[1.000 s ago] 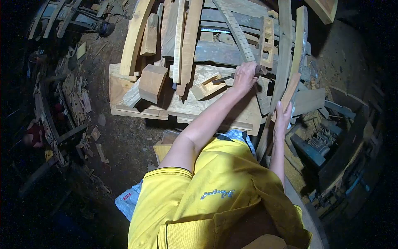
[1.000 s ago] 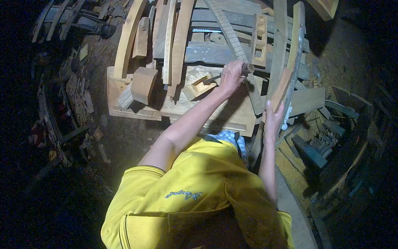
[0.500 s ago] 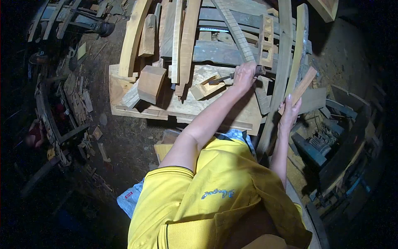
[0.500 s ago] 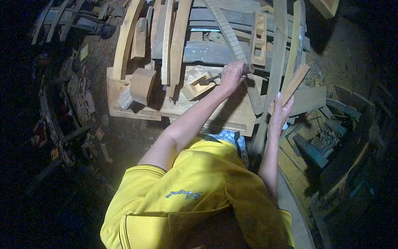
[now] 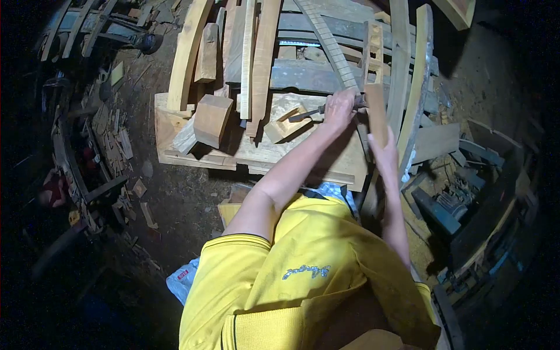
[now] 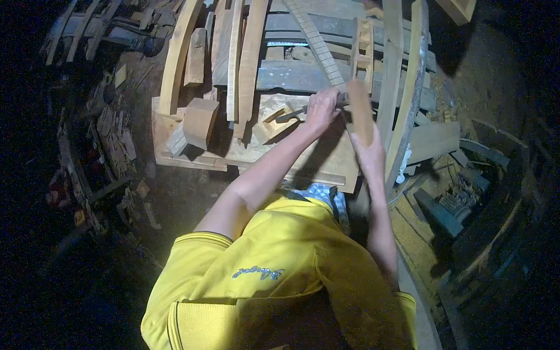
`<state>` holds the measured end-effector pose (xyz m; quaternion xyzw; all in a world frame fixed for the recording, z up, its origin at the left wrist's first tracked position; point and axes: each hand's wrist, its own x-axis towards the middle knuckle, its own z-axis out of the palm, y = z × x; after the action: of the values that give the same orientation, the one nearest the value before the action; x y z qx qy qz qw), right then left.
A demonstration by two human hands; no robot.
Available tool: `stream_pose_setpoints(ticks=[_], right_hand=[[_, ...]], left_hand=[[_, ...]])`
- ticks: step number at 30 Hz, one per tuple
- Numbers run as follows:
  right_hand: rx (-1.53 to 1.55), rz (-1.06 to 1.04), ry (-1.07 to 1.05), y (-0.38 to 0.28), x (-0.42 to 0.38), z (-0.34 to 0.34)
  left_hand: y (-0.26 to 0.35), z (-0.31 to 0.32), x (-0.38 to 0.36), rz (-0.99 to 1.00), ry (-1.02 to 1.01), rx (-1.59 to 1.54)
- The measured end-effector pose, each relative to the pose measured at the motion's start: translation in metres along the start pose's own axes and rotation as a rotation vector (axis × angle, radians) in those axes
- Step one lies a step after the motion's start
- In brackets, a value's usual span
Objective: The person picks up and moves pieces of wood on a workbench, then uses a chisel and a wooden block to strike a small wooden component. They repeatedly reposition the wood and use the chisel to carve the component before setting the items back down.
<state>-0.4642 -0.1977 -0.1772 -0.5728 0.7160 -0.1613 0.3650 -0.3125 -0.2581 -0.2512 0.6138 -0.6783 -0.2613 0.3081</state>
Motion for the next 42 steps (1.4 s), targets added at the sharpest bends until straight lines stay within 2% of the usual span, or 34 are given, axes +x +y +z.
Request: stream_pose_setpoints(ticks=[2, 3, 4, 6, 12, 17, 21, 23, 24, 26, 27, 29, 30, 33, 36, 37, 38, 40, 41, 42], right_hand=[[0.278, 0.048, 0.085, 0.005, -0.002, -0.016], [0.300, 0.000, 0.230, 0.016, 0.003, -0.016], [0.488, 0.101, 0.145, 0.027, 0.005, -0.027], [0.414, 0.096, 0.249, 0.023, 0.001, -0.037], [0.356, 0.154, 0.211, 0.039, -0.010, -0.030], [0.394, 0.066, 0.186, 0.036, -0.018, -0.019], [0.455, 0.083, 0.291, 0.031, -0.020, -0.013], [0.574, 0.210, 0.227, 0.016, -0.026, -0.007], [0.393, 0.078, 0.199, 0.025, -0.017, 0.009], [0.189, 0.114, -0.006, 0.023, -0.022, 0.013], [0.187, 0.110, -0.005, 0.020, -0.020, 0.009], [0.622, 0.258, 0.163, 0.018, -0.020, 0.008], [0.624, 0.264, 0.161, 0.020, -0.019, 0.012], [0.107, 0.220, -0.061, 0.024, -0.007, 0.019], [-0.010, 0.137, 0.019, 0.013, -0.014, 0.004], [0.169, 0.139, 0.079, 0.033, -0.010, 0.006], [0.171, 0.145, 0.075, 0.034, -0.011, 0.002], [0.445, 0.158, 0.216, 0.033, -0.009, -0.011], [0.447, 0.069, 0.245, 0.035, -0.010, -0.015], [0.445, 0.070, 0.246, 0.037, -0.011, -0.019]], left_hand=[[0.004, -0.010, -0.005, 0.019, 0.021, -0.017], [0.007, -0.013, -0.006, 0.045, 0.050, -0.039], [0.010, -0.017, -0.007, 0.042, 0.050, -0.040], [0.011, -0.022, -0.009, 0.053, 0.078, -0.056], [0.002, -0.017, -0.007, 0.074, 0.100, -0.100], [0.003, -0.009, -0.008, 0.085, 0.067, -0.060], [0.002, -0.004, -0.008, 0.111, 0.092, -0.043], [0.001, -0.001, -0.008, 0.108, 0.059, -0.028], [0.001, 0.002, -0.008, 0.102, 0.031, -0.015], [0.001, 0.005, -0.008, 0.106, 0.036, -0.006], [0.000, 0.006, -0.007, 0.100, 0.046, 0.005], [-0.001, 0.008, -0.006, 0.090, 0.053, 0.002], [-0.002, 0.008, -0.007, 0.089, 0.054, -0.003], [-0.002, 0.008, -0.005, 0.080, 0.040, 0.027], [-0.004, 0.003, -0.008, 0.040, 0.060, 0.020], [-0.006, 0.002, -0.009, 0.083, 0.088, -0.019], [-0.007, -0.002, -0.011, 0.080, 0.082, -0.017], [-0.007, -0.011, -0.010, 0.059, 0.162, -0.114], [-0.004, -0.026, -0.013, 0.055, 0.186, -0.140], [-0.007, -0.036, -0.015, 0.050, 0.230, -0.131]])
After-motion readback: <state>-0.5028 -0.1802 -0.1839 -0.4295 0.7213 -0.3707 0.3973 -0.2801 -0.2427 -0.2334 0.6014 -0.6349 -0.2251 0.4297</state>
